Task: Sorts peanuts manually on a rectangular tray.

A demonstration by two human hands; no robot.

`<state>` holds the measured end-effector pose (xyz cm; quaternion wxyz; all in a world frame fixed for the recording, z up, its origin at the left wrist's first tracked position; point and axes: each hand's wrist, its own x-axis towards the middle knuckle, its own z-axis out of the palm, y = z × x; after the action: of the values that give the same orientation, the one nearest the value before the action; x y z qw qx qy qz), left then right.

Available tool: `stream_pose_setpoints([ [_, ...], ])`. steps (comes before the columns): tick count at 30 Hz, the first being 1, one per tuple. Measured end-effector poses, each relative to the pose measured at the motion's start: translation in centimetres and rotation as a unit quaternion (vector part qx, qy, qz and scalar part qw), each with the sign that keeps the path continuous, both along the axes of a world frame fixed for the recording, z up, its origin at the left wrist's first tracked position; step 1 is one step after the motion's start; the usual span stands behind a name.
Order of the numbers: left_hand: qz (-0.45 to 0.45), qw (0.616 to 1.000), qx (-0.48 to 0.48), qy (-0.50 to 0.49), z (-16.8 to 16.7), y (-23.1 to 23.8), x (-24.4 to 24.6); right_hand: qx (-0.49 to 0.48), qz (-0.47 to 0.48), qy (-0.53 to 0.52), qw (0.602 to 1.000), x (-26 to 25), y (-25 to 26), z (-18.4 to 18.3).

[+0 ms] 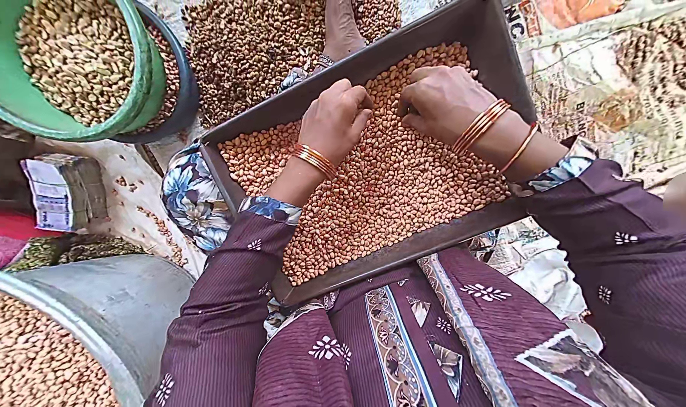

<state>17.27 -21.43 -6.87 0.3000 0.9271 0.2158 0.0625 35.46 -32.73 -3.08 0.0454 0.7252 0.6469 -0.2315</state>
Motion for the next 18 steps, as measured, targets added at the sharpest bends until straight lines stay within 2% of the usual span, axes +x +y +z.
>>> stream_pose_setpoints([
  [3, -0.010, 0.998, 0.032, 0.052, -0.6, -0.5, 1.3, -0.008, -0.001, 0.002, 1.000, 0.1, 0.1, -0.1],
  [10, -0.001, 0.996, 0.091, 0.022, -1.6, -1.0, 1.4, 0.012, 0.017, 0.069, 0.997, 2.0, 0.4, -0.6],
  [15, -0.006, 0.992, 0.122, 0.024, -1.8, -1.3, 1.7, 0.004, -0.074, 0.101, 0.992, 2.3, 0.3, 1.1],
  [18, -0.003, 0.994, 0.106, 0.022, -1.8, -1.2, 1.8, 0.025, -0.085, 0.117, 0.989, 2.8, 0.1, 1.5],
])
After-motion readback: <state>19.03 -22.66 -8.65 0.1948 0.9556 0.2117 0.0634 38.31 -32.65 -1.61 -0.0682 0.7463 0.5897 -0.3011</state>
